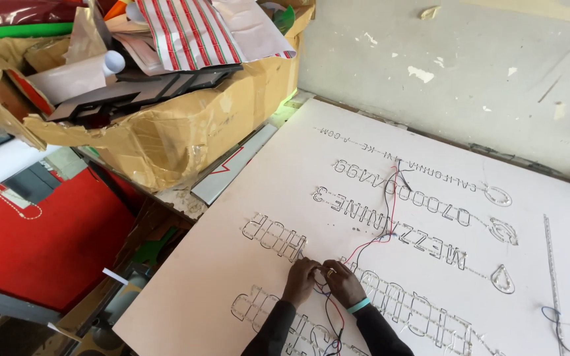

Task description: Connecting and securing electrical wires to the back of sign letters on a large assembly board.

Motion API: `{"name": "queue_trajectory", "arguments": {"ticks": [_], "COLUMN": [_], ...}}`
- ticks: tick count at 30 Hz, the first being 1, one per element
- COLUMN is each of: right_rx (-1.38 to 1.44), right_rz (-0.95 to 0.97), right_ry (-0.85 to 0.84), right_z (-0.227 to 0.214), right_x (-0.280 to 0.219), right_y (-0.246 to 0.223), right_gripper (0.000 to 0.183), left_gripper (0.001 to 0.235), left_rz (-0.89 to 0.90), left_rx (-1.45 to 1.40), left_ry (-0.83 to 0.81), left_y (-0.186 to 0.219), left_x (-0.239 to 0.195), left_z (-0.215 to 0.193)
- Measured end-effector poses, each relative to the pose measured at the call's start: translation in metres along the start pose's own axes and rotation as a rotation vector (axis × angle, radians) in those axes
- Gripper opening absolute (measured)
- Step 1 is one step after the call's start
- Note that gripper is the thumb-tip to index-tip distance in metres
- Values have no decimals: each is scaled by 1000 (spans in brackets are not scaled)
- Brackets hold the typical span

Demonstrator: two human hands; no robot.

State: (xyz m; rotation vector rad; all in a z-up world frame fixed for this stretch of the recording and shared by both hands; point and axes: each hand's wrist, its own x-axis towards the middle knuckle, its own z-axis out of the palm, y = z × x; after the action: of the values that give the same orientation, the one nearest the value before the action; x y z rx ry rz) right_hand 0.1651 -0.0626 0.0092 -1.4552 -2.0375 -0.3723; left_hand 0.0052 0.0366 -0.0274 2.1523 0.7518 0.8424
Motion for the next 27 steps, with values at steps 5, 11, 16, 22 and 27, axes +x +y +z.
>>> {"name": "queue_trajectory", "arguments": {"ticks": [5,11,16,22,27], "right_rx": [161,383,532,529,433], "right_rz": [155,744,1072,1091,745], "right_ry": [44,-52,-194,-217,8], "right_z": [2,18,9,4,11], "right_x": [-5,21,39,50,24], "right_y": [6,21,30,22,26], "right_gripper": [18,23,18,14,16], "left_gripper": [22,25,12,27,12], "left_rz": [3,37,108,27,39], "left_rx": [131,207,322,255,124], "left_ry": [67,107,199,83,-50], "left_y": [17,26,20,26,14], "left_x": [-10,-9,-7,-8,2], "left_z": [2,2,14,4,-6]}}
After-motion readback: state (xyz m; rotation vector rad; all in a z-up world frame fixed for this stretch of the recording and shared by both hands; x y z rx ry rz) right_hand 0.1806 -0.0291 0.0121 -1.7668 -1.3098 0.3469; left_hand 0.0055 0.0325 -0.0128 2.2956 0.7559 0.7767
